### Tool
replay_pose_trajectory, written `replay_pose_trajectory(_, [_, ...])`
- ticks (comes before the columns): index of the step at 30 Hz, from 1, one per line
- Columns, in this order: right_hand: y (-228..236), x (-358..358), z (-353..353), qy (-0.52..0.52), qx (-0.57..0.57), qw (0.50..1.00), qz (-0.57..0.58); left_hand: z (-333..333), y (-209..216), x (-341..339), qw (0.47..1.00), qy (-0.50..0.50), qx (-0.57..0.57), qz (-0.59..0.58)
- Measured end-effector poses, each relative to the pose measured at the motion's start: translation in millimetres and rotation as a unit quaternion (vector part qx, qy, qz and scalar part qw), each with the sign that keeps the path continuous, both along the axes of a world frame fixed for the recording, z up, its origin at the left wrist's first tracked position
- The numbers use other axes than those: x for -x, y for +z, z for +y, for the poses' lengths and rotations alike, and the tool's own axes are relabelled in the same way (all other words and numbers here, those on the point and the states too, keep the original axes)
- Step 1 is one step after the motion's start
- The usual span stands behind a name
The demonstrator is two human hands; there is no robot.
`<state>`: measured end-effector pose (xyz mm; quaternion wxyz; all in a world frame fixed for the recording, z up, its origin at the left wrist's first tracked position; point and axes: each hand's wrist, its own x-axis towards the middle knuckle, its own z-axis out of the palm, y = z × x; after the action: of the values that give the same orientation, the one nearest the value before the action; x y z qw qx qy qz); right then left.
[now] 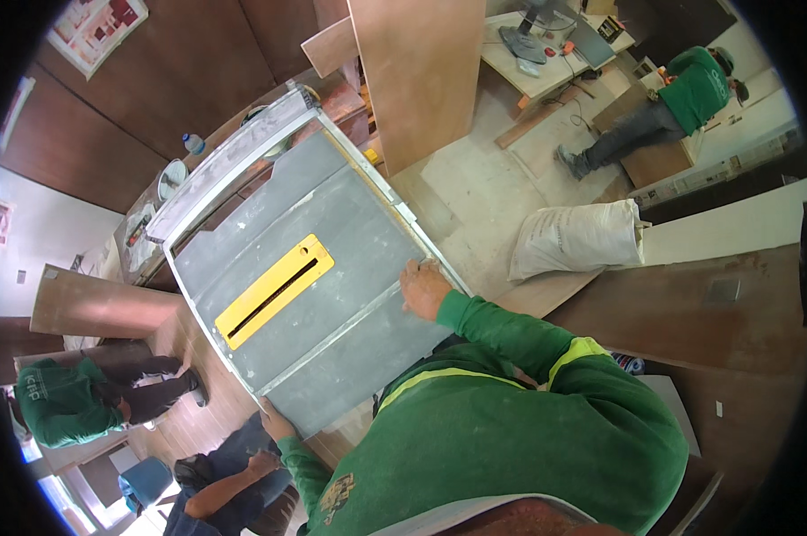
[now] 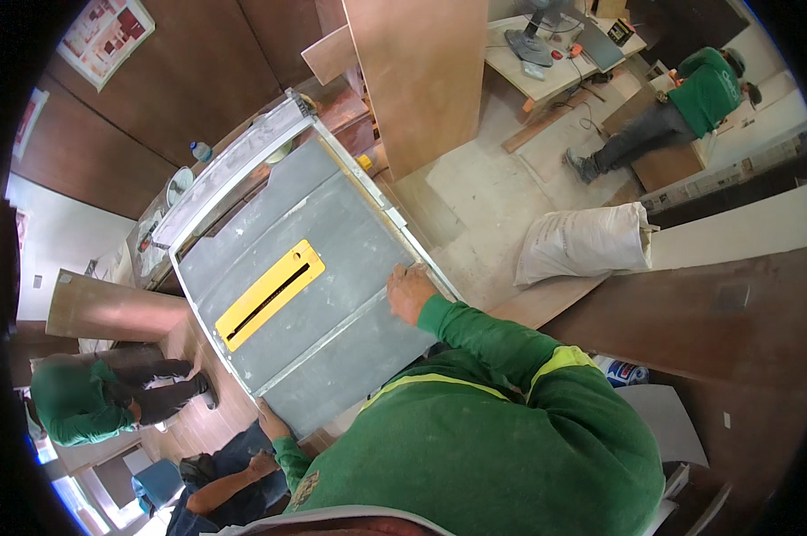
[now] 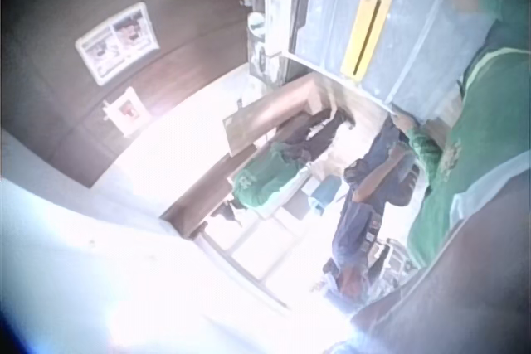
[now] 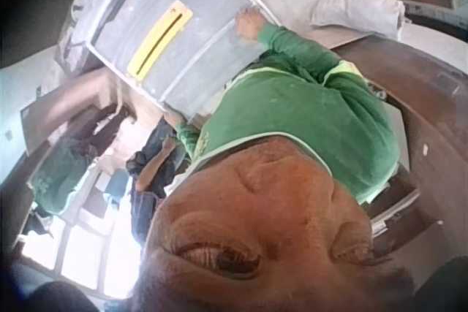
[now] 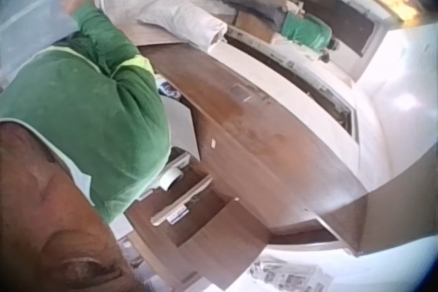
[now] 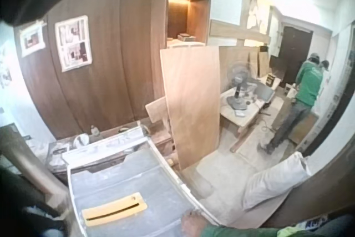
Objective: The person handles large wooden panels and cabinet components in a workshop. They move a large sheet of plywood, measure it with a tape measure, and fit a smaller wooden piece into a cabinet frame.
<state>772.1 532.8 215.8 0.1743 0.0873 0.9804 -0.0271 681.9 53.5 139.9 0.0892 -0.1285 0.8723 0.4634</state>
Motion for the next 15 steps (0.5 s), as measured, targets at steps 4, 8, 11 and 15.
replay_pose_trajectory(4, [-11,-9,-4,-0.022,-0.028,0.999,0.033,7,13,4,0.996,-0.006,0.075,-0.041])
replay_pose_trajectory(8, [-1,-10,-2,-0.044,0.021,0.998,0.046,17,24,0,0.996,-0.004,0.077,-0.053])
replay_pose_trajectory(11, [14,-13,-4,-0.037,0.029,0.998,0.045,10,15,-6,0.998,-0.016,0.057,-0.001])
replay_pose_trajectory(15, [8,-20,-5,-0.08,0.055,0.993,0.07,17,25,2,0.992,-0.029,0.119,-0.026])
